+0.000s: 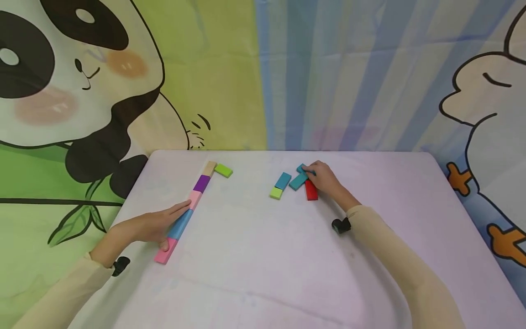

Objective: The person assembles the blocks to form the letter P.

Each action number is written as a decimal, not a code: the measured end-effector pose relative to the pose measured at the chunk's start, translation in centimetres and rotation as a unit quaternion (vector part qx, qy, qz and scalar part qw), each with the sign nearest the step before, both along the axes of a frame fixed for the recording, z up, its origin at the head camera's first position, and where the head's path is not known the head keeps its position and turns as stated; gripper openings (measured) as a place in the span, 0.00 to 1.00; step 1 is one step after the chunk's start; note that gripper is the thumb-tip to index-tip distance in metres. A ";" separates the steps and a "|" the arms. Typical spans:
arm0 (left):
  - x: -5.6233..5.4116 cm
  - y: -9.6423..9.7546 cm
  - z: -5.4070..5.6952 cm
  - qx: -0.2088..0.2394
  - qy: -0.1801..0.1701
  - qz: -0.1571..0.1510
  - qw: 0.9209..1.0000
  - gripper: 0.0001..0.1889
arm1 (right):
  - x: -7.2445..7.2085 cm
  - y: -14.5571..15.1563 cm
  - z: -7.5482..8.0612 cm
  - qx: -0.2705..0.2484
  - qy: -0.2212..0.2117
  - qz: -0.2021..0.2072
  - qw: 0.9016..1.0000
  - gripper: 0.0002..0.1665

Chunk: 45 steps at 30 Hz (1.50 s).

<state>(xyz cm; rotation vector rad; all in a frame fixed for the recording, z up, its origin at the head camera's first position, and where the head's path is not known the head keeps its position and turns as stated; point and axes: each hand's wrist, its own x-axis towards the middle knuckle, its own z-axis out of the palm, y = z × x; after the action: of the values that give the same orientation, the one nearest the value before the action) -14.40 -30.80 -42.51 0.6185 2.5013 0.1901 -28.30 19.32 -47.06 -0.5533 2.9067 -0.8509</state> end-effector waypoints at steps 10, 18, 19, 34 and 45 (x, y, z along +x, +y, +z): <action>-0.2 0.2 0.2 -0.005 -0.001 0.001 1.000 0.69 | -0.8 1.2 1.2 0.077 -0.044 -0.027 0.996 0.31; -0.2 0.3 0.3 -0.004 -0.007 0.011 1.000 0.69 | -1.5 -0.1 2.3 0.035 -0.029 -0.058 0.997 0.30; -0.1 0.3 0.3 -0.006 -0.010 0.015 1.000 0.69 | -1.3 -0.8 2.6 0.013 -0.021 -0.057 0.998 0.31; -0.3 0.3 -0.3 -0.008 -0.008 0.012 1.000 0.69 | 3.2 -17.8 1.0 0.010 -0.009 0.123 0.992 0.28; -0.1 0.4 0.0 -0.011 -0.015 0.022 1.000 0.69 | 2.1 -20.0 1.1 0.065 -0.021 0.139 0.988 0.35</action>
<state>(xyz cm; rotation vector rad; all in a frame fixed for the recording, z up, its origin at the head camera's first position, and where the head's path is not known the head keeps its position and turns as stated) -14.55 -30.43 -42.53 0.5481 2.4872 0.1868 -26.17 -0.72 -45.98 -0.8881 2.7311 -0.6224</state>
